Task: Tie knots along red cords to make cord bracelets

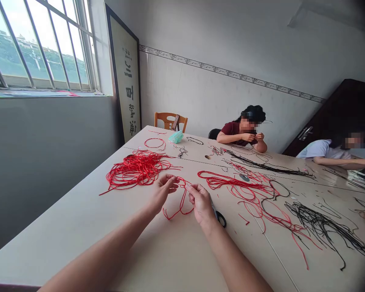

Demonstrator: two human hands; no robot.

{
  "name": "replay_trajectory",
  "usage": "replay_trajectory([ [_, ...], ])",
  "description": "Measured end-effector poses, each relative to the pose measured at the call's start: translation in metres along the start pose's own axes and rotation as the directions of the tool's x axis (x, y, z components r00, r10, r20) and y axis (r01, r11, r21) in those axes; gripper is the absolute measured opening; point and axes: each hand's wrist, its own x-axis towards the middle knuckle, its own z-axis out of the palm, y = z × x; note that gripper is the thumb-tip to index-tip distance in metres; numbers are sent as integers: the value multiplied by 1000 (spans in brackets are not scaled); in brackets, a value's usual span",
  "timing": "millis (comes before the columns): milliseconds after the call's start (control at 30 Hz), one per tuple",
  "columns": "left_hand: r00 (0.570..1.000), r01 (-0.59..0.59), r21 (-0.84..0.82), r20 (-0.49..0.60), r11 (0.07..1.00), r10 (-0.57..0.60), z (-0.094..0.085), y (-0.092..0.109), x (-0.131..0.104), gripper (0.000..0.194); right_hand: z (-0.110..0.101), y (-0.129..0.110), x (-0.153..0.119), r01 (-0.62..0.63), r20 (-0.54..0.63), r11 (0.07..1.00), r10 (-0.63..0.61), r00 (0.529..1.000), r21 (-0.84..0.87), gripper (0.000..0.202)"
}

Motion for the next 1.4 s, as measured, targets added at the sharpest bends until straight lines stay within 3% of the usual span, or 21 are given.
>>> replay_trajectory([
  [167, 1000, 27, -198, 4, 980, -27, 0, -5, 0, 29, -1, 1, 2, 29, 31, 987, -25, 999, -158, 26],
  [333, 997, 44, -216, -48, 975, -56, -5, -3, 4, 27, -6, 1, 6, 84, 60, 971, -72, 996, -223, 29],
  [667, 993, 55, -229, -93, 972, -78, -6, 2, 5, 20, -12, -3, 8, 79, 66, 980, -68, 995, -182, 28],
  [833, 986, 33, -271, -151, 962, -76, -12, 7, 11, 17, -13, -5, 9, 78, 140, 968, -45, 989, -237, 29],
  [1067, 975, -14, -374, -212, 927, -70, -20, 7, 20, 14, -8, -3, 6, 290, 172, 865, -239, 956, -409, 25],
  [1167, 980, 65, -425, -146, 903, -139, -20, 0, 20, 12, -9, -7, 5, 298, 160, 887, -257, 953, -352, 24],
  [1233, 975, 175, -435, -45, 883, -216, -17, -4, 17, 11, -9, -12, 3, 288, 162, 917, -252, 954, -276, 23],
  [1400, 891, 438, -330, 281, 836, -356, -3, -7, 1, 36, -6, -21, -1, 217, 129, 974, -208, 969, -58, 20],
])
